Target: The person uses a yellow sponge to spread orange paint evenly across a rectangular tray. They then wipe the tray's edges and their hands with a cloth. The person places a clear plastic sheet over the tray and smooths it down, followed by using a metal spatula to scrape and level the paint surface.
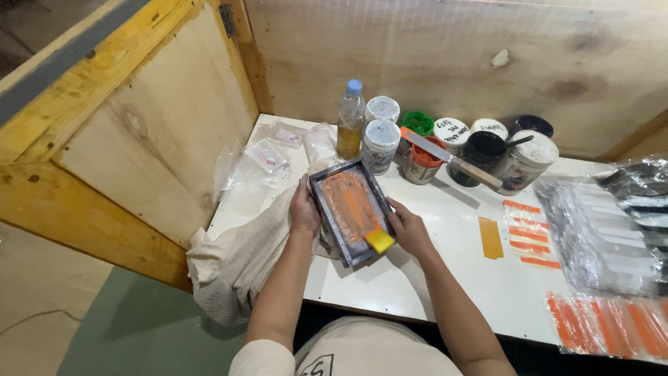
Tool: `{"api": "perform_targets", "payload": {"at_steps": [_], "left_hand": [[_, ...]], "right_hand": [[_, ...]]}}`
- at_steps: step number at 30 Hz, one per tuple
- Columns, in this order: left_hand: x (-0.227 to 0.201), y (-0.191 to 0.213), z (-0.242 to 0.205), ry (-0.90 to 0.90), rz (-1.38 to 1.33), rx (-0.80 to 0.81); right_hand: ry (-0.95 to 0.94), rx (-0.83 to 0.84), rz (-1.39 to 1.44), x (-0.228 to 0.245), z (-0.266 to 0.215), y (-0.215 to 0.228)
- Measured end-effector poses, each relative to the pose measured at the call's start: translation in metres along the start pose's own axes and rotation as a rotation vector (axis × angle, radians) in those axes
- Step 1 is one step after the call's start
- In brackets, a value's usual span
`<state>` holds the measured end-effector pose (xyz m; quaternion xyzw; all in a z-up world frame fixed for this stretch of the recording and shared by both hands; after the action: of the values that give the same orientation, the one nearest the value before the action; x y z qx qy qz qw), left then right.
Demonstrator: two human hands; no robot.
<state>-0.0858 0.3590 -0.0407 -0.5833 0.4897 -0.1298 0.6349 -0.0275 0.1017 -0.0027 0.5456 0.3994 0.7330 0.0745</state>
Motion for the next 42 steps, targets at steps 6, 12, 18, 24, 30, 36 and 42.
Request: {"api": "perform_targets", "payload": {"at_steps": [6,12,18,24,30,36,42], "left_hand": [[-0.015,0.007,-0.02,-0.247,0.432,0.034],[0.06,0.04,0.0,0.171,-0.043,0.015],[0.052,0.011,-0.021,0.285,-0.186,-0.033],[0.055,-0.006,-0.05,0.406,-0.196,-0.046],[0.061,-0.009,-0.078,0.528,-0.122,-0.018],[0.058,-0.03,-0.105,0.647,-0.056,0.067],[0.049,-0.051,-0.126,0.737,-0.061,0.134]], "right_hand": [[0.02,-0.083,0.008,-0.037,0.006,0.005],[0.031,-0.064,-0.023,-0.022,0.003,0.006],[-0.026,-0.016,-0.043,-0.018,0.001,-0.002],[-0.061,-0.034,-0.054,-0.038,0.011,-0.003],[-0.066,-0.073,-0.03,-0.037,0.011,0.004],[-0.052,-0.133,0.021,-0.016,0.007,0.016],[-0.048,-0.16,0.032,-0.026,0.009,0.022]]}}
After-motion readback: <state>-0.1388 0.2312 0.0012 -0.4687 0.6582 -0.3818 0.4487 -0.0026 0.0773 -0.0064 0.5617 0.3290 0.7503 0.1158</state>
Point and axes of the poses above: each hand's wrist, its own z-axis towards the middle knuckle, its own y-axis out of the back of the hand, x = y × z, the point moved 7 cm from there along z, towards the middle knuckle, and after that the axes turned 8 degrees about -z, right-handed, at the moved point
